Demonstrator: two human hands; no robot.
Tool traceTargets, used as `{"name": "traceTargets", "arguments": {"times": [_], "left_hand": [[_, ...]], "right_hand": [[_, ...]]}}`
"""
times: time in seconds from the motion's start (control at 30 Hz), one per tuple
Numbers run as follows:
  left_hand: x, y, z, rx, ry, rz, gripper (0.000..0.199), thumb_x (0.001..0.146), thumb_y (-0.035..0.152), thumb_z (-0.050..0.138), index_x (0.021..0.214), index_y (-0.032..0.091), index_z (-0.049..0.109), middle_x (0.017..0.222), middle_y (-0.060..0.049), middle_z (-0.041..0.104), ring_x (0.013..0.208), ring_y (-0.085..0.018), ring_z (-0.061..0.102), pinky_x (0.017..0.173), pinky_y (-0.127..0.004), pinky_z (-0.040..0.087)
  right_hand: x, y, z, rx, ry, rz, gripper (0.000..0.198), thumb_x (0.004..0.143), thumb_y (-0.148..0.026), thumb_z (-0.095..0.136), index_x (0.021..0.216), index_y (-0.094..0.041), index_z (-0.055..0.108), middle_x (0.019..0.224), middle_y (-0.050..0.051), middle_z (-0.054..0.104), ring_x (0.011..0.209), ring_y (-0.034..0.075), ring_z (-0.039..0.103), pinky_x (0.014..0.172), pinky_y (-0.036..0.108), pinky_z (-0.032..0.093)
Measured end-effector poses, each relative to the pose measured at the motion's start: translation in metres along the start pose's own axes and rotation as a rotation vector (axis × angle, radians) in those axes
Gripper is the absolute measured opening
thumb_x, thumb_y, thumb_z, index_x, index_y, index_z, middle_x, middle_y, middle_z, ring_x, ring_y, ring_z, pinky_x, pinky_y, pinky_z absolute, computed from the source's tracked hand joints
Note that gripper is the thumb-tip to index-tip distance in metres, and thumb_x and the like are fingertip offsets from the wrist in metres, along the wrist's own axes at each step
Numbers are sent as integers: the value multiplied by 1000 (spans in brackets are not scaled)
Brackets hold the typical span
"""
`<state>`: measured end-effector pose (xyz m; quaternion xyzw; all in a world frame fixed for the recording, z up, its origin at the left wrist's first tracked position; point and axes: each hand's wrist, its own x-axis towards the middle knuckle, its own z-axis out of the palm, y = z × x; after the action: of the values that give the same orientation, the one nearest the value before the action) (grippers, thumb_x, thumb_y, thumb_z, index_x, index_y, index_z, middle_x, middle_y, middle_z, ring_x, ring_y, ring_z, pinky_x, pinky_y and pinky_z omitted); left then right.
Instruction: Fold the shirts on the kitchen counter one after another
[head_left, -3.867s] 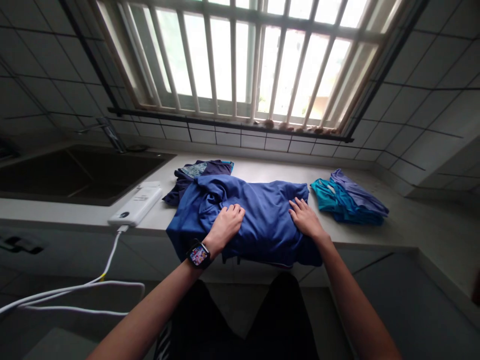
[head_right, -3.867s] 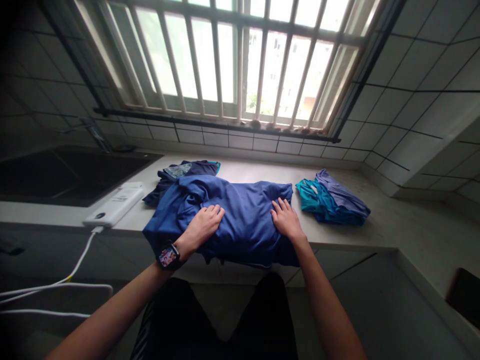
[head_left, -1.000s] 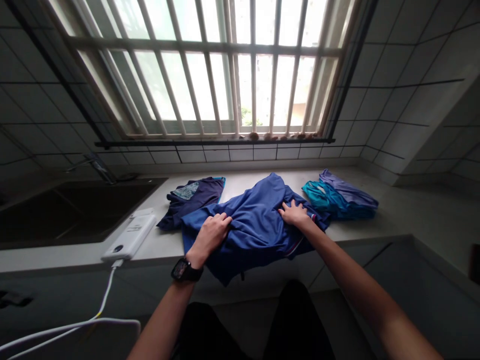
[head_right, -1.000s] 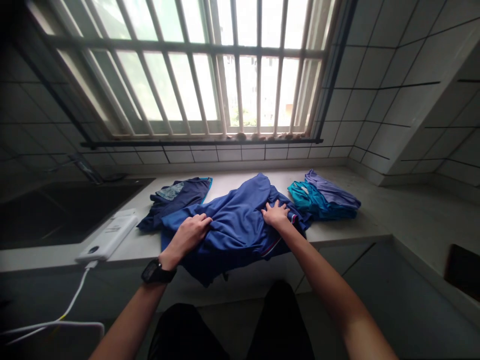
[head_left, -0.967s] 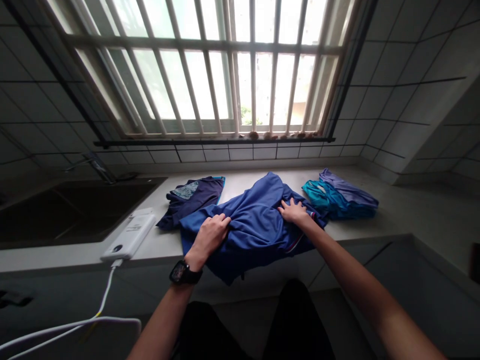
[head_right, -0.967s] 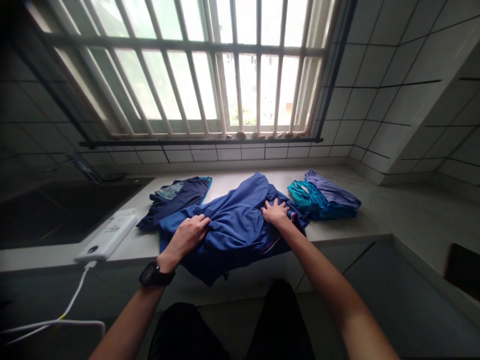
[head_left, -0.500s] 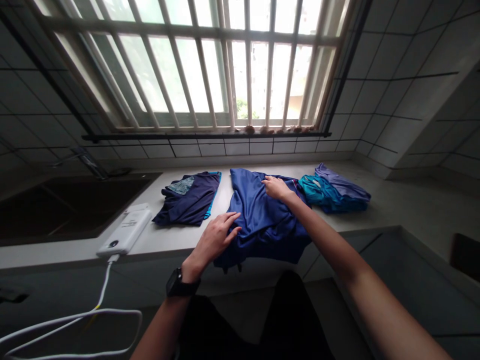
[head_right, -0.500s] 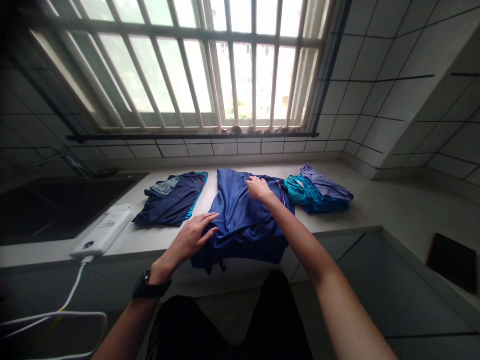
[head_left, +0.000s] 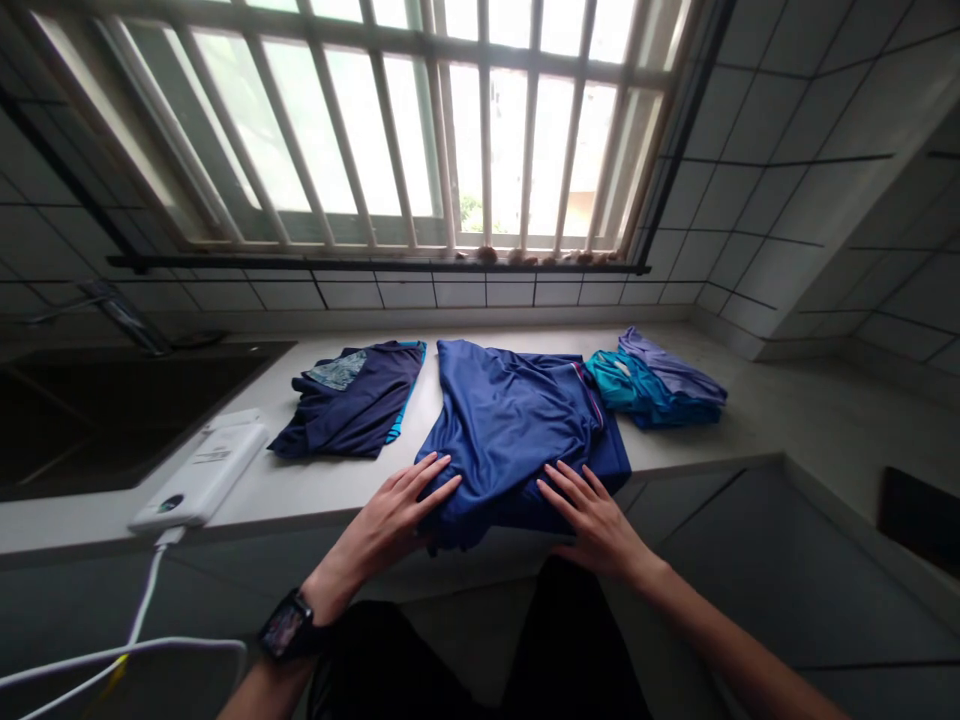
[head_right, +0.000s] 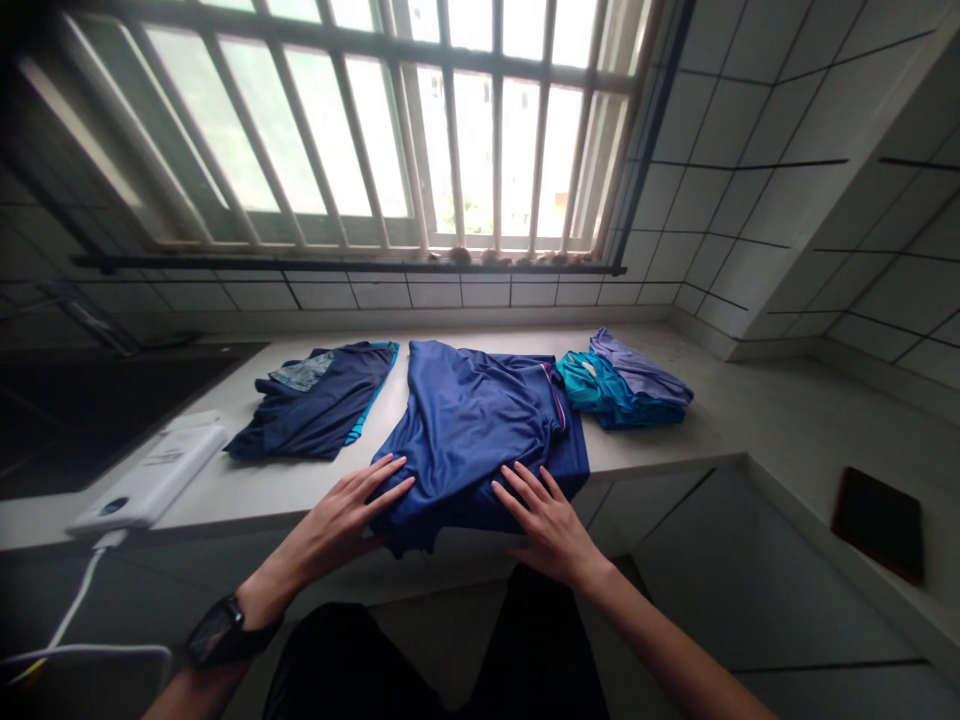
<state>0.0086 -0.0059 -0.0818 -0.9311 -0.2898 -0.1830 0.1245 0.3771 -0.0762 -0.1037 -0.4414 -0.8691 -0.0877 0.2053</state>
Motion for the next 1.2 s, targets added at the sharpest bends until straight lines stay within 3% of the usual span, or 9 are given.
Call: {"name": "traceTargets", "arguments": {"times": [0.17, 0.4, 0.53, 0.67, 0.77, 0.87, 1.0, 1.1, 1.2], "left_hand": [[7, 1, 16, 116, 10, -8, 75, 91, 0, 50, 159, 31, 44, 159, -11, 52, 147, -28, 50, 116, -44, 48], [-16, -6, 4, 127, -31, 78, 93, 82, -5, 53, 161, 40, 38, 174, -6, 28, 158, -31, 33, 126, -51, 36], [-25, -8, 10, 154, -51, 122, 90, 85, -1, 55, 160, 45, 38, 172, 1, 33, 157, -25, 35, 130, -46, 31], [-22, -1, 21, 232, -23, 89, 93, 86, -6, 48, 161, 46, 35, 170, 3, 37, 157, -22, 34, 130, -44, 31], [-16, 7, 26, 249, 23, 97, 80, 89, -6, 48, 154, 40, 50, 163, 1, 49, 155, -21, 38, 128, -43, 34], [-8, 14, 26, 181, 93, 170, 51, 95, -1, 49, 132, 29, 67, 155, -3, 58, 151, -21, 46, 125, -43, 39], [2, 18, 18, -14, 149, 204, 29, 99, 5, 47, 107, 21, 71, 145, -8, 66, 143, -22, 55, 123, -49, 42], [2, 19, 4, -200, 175, 110, 37, 98, 3, 40, 109, 22, 69, 125, -8, 77, 125, -18, 68, 117, -46, 50], [6, 24, -21, -368, 187, -47, 37, 96, 7, 39, 109, 23, 70, 104, -7, 80, 103, -18, 75, 100, -37, 58]], "right_hand": [[3, 8, 37, -165, 43, 45, 77, 89, -10, 67, 159, -32, 44, 168, 11, 40, 157, 32, 34, 125, 60, 30], [-41, 41, 24, -119, 73, -369, 58, 96, -10, 52, 150, -28, 57, 149, 7, 64, 148, 23, 49, 122, 49, 40], [-50, 53, 21, -170, -61, -365, 73, 87, 2, 47, 152, -31, 54, 150, 4, 63, 143, 22, 54, 118, 46, 43], [-27, 55, 32, -218, -79, -375, 74, 89, 3, 53, 151, -37, 54, 148, 0, 65, 138, 20, 57, 116, 42, 44], [-5, 51, 42, -206, -38, -394, 62, 95, -5, 58, 145, -42, 59, 138, -3, 70, 132, 18, 60, 114, 38, 45], [11, 46, 47, -164, -9, -306, 51, 99, -14, 62, 137, -48, 64, 125, -4, 74, 120, 16, 64, 110, 34, 47], [15, 36, 35, -74, 104, -301, 33, 99, -14, 62, 120, -37, 75, 109, 2, 74, 106, 18, 66, 101, 36, 52], [10, 24, 11, 21, 236, -305, 31, 100, -8, 51, 113, -27, 73, 103, 5, 73, 100, 19, 67, 94, 37, 55], [12, 13, -22, 235, 295, -208, 32, 101, -8, 42, 114, -24, 67, 109, 8, 73, 101, 21, 68, 91, 37, 56]]}}
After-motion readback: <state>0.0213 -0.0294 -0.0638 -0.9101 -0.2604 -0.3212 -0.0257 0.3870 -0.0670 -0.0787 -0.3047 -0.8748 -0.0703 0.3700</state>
